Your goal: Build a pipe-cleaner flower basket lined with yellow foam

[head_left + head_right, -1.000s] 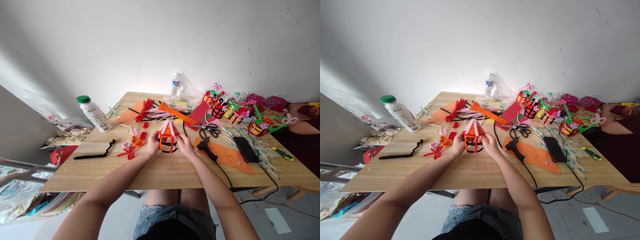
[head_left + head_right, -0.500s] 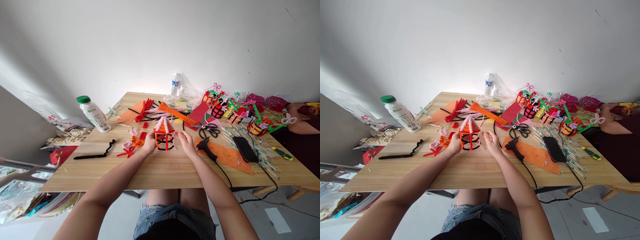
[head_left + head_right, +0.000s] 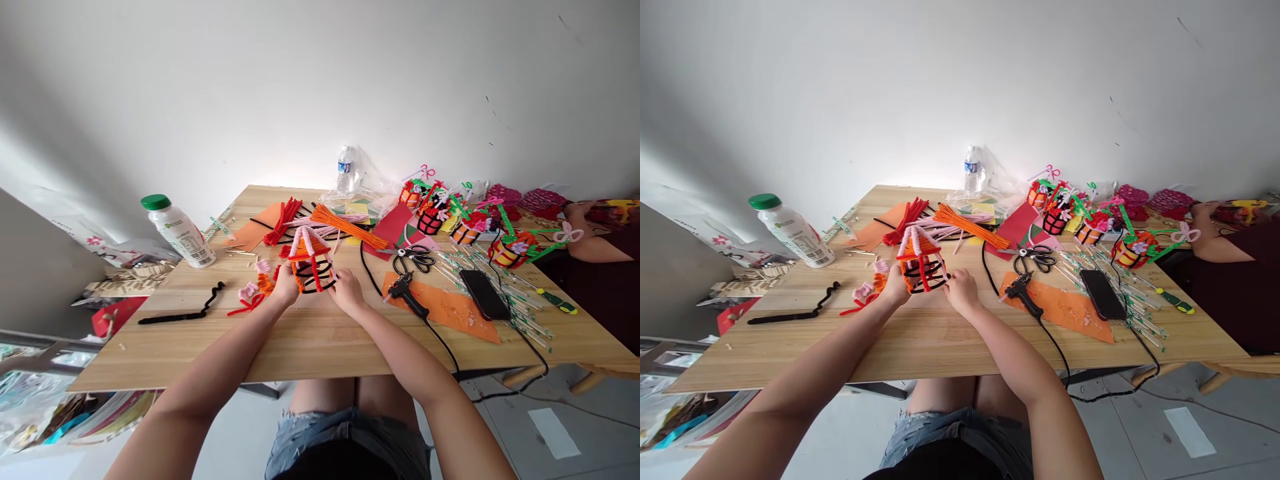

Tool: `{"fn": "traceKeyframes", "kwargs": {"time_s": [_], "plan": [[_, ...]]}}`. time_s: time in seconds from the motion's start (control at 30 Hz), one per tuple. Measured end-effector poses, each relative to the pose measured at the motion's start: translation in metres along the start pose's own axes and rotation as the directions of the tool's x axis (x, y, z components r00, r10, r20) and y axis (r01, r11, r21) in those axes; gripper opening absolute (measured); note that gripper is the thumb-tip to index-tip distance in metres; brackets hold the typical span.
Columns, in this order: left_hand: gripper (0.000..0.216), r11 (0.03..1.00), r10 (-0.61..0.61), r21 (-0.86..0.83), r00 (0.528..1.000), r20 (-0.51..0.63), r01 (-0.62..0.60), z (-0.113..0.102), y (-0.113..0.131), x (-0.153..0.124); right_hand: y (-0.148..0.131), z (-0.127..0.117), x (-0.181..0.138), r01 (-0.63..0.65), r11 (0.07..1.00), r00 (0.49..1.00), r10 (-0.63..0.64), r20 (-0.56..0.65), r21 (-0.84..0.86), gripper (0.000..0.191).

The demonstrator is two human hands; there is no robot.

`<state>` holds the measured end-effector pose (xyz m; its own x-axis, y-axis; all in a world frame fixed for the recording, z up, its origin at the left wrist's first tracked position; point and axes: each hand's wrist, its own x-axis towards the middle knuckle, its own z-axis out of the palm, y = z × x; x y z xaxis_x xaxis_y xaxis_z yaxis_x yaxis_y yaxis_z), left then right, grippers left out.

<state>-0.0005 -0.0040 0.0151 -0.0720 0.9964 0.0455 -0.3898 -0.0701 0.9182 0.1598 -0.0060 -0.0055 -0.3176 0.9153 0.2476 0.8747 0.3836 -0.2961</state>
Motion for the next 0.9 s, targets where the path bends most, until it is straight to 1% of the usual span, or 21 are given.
{"fn": "traceKeyframes", "kwargs": {"time_s": [0.07, 0.13, 0.2, 0.27, 0.3, 0.33, 0.4, 0.47, 0.5, 0.57, 0.6, 0.63, 0.67, 0.73, 0.8, 0.9], "plan": [[0.051, 0.999, 0.032, 0.030, 0.999, 0.008, -0.032, -0.002, -0.003, 0.002, 0.008, -0.006, 0.000, -0.067, 0.998, 0.998, 0.067, 0.001, -0.017, 0.016], [0.051, 0.996, 0.062, 0.063, 0.998, 0.021, -0.063, -0.005, -0.005, 0.003, 0.022, -0.017, -0.001, -0.163, 0.986, 0.986, 0.162, -0.025, -0.041, 0.019], [0.051, 0.988, 0.097, 0.118, 0.994, 0.044, -0.101, -0.008, -0.007, 0.004, 0.038, -0.028, -0.003, -0.274, 0.960, 0.960, 0.270, -0.068, -0.061, 0.023], [0.049, 0.966, 0.156, 0.196, 0.986, 0.065, -0.166, -0.011, -0.012, 0.006, 0.050, -0.037, -0.004, -0.350, 0.934, 0.933, 0.340, -0.117, -0.075, 0.024], [0.046, 0.944, 0.206, 0.248, 0.976, 0.071, -0.217, -0.012, -0.016, 0.008, 0.054, -0.040, -0.004, -0.354, 0.935, 0.927, 0.346, -0.141, -0.029, 0.025], [0.042, 0.908, 0.264, 0.316, 0.961, 0.082, -0.277, -0.014, -0.020, 0.010, 0.056, -0.040, -0.003, -0.332, 0.942, 0.928, 0.337, -0.159, 0.057, 0.026], [0.031, 0.778, 0.383, 0.487, 0.914, 0.132, -0.396, -0.015, -0.028, 0.015, 0.055, -0.036, -0.001, -0.238, 0.934, 0.941, 0.289, -0.173, 0.268, 0.028], [0.021, 0.636, 0.440, 0.621, 0.876, 0.196, -0.458, -0.016, -0.035, 0.020, 0.050, -0.028, 0.002, -0.141, 0.869, 0.963, 0.232, -0.139, 0.474, 0.031], [0.018, 0.596, 0.443, 0.652, 0.869, 0.221, -0.470, -0.016, -0.039, 0.022, 0.047, -0.023, 0.004, -0.112, 0.819, 0.972, 0.207, -0.108, 0.563, 0.032], [0.021, 0.568, 0.433, 0.664, 0.863, 0.262, -0.486, -0.016, -0.044, 0.024, 0.042, -0.016, 0.007, -0.060, 0.676, 0.983, 0.168, -0.074, 0.734, 0.032], [0.027, 0.561, 0.422, 0.658, 0.857, 0.295, -0.503, -0.016, -0.046, 0.025, 0.041, -0.014, 0.008, -0.037, 0.596, 0.985, 0.158, -0.072, 0.802, 0.031], [0.034, 0.549, 0.407, 0.650, 0.848, 0.340, -0.525, -0.018, -0.047, 0.025, 0.041, -0.013, 0.009, -0.022, 0.537, 0.985, 0.158, -0.074, 0.843, 0.031], [0.040, 0.540, 0.387, 0.639, 0.836, 0.389, -0.548, -0.020, -0.047, 0.025, 0.041, -0.012, 0.009, -0.018, 0.510, 0.983, 0.165, -0.078, 0.860, 0.030], [0.054, 0.544, 0.333, 0.602, 0.809, 0.485, -0.585, -0.027, -0.045, 0.026, 0.045, -0.013, 0.008, -0.028, 0.488, 0.983, 0.173, -0.065, 0.872, 0.031], [0.066, 0.587, 0.253, 0.553, 0.783, 0.568, -0.591, -0.034, -0.040, 0.027, 0.049, -0.014, 0.006, -0.023, 0.492, 0.988, 0.142, -0.055, 0.870, 0.038], [0.078, 0.687, 0.121, 0.501, 0.763, 0.635, -0.526, -0.043, -0.031, 0.028, 0.053, -0.012, 0.000, 0.042, 0.555, 0.997, 0.028, -0.069, 0.831, 0.053]]}}
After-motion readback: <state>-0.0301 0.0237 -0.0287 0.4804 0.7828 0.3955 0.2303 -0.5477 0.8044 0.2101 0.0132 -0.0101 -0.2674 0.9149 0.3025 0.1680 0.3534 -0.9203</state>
